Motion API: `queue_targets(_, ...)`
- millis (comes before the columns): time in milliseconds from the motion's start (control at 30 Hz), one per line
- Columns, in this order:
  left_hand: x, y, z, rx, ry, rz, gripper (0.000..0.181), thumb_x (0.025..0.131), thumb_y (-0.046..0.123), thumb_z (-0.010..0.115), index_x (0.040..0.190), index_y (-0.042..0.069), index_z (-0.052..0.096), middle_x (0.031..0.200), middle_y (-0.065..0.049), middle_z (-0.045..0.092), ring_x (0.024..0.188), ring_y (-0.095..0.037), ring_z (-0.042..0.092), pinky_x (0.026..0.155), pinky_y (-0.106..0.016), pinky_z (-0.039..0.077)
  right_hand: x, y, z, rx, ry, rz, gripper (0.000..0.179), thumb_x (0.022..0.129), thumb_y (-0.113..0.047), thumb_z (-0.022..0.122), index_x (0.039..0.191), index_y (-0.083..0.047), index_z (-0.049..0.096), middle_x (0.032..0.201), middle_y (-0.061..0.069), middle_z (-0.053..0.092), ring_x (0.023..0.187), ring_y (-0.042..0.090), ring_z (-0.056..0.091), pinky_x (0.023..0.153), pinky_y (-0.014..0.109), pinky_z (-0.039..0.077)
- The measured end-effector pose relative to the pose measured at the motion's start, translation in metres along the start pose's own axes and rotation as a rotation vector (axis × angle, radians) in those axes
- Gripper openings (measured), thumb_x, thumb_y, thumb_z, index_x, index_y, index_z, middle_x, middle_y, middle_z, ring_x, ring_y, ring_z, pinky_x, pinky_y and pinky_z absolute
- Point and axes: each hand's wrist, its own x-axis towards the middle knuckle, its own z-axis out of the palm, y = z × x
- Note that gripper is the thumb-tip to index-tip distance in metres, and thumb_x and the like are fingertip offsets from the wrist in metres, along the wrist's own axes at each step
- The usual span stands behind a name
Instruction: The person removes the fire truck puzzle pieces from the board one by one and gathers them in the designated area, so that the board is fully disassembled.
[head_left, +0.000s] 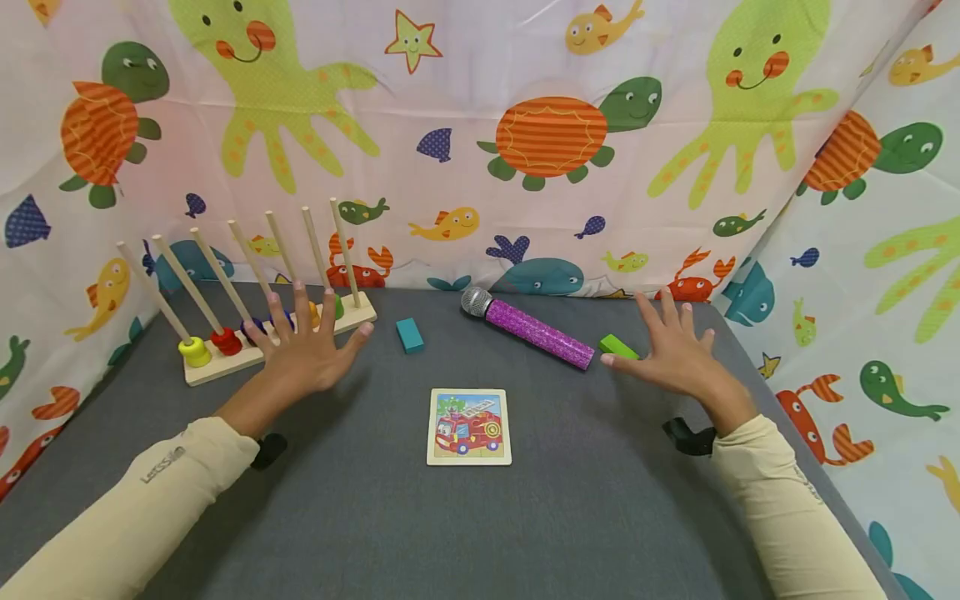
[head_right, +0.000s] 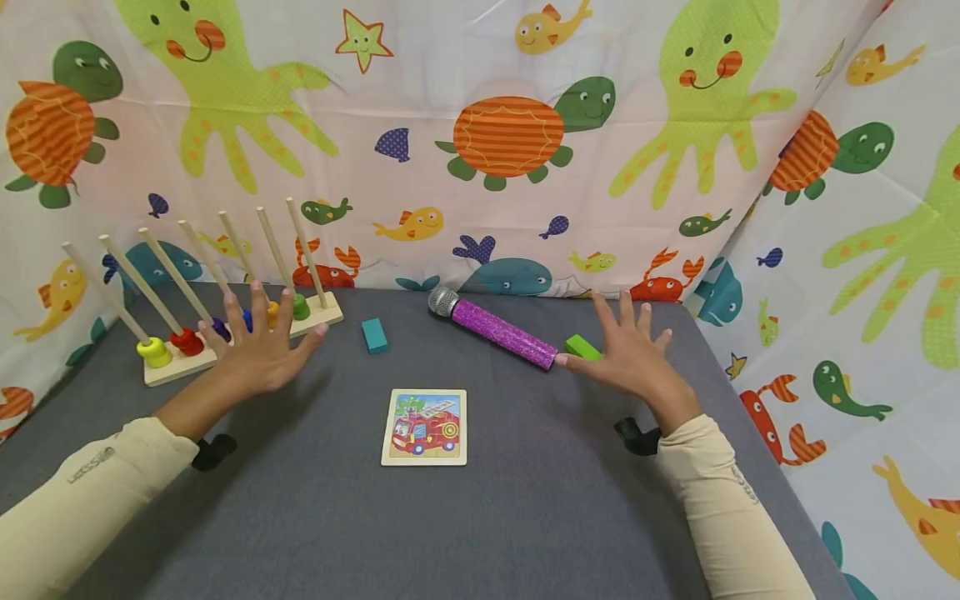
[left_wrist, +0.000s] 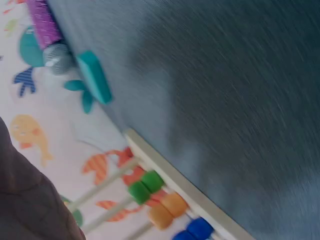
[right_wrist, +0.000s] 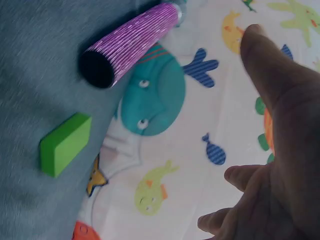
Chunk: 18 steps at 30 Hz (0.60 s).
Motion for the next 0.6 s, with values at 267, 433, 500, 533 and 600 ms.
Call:
queue_targets(267,-0.018,0.014,-0.001,-0.127,-0.018,0.142,0.091,0.095,0.070,0.021,0.155,0.008,-0.011,0.152,-0.025,-0.029,0.135,-0.045,-0.030,0.104,-0.068,-0.011,-0.002,-0.015,0.005,0.182,0.131,-0.131,0.095,0.087,-0.043,0.071,0.157,-0.015,0.014,0.158,0.024,0.006,0.142,0.048,0.009,0.102,0.075,0.011)
queue_targets(433,-0.025,0.022,0.002,-0.202,-0.105,0.223,0.087,0.099,0.056,0.042,0.156,0.003,0.003,0.157,-0.029,-0.009,0.142,-0.049,-0.004,0.107,-0.068,0.013,-0.004,-0.020,0.018,0.361,0.214,-0.192,0.068,0.094,-0.028,0.066,0.151,-0.010,0.034,0.146,0.023,0.032,0.130,0.042,0.035,0.098,0.067,0.034)
queue_targets(500,-0.026,0.023,0.004,-0.222,-0.119,0.238,0.085,0.099,0.052,0.046,0.156,0.002,0.008,0.158,-0.027,0.000,0.143,-0.047,0.007,0.107,-0.066,0.018,-0.005,-0.022,0.023,0.396,0.235,-0.195,0.060,0.095,-0.024,0.065,0.147,-0.008,0.041,0.140,0.023,0.038,0.124,0.041,0.041,0.094,0.064,0.038)
queue_targets(533,-0.027,0.024,0.005,-0.229,-0.119,0.245,0.084,0.099,0.052,0.047,0.156,0.002,0.010,0.159,-0.025,0.005,0.143,-0.046,0.011,0.108,-0.064,0.019,-0.005,-0.023,0.025,0.408,0.246,-0.199,0.056,0.095,-0.022,0.064,0.145,-0.007,0.044,0.137,0.023,0.041,0.122,0.041,0.043,0.093,0.062,0.039)
queue_targets(600,-0.028,0.025,0.007,-0.239,-0.109,0.267,0.081,0.099,0.049,0.049,0.155,0.002,0.014,0.158,-0.023,0.016,0.142,-0.044,0.020,0.108,-0.061,0.022,-0.004,-0.025,0.028,0.422,0.258,-0.207,0.049,0.096,-0.018,0.063,0.141,-0.006,0.049,0.133,0.021,0.046,0.119,0.040,0.046,0.093,0.060,0.040)
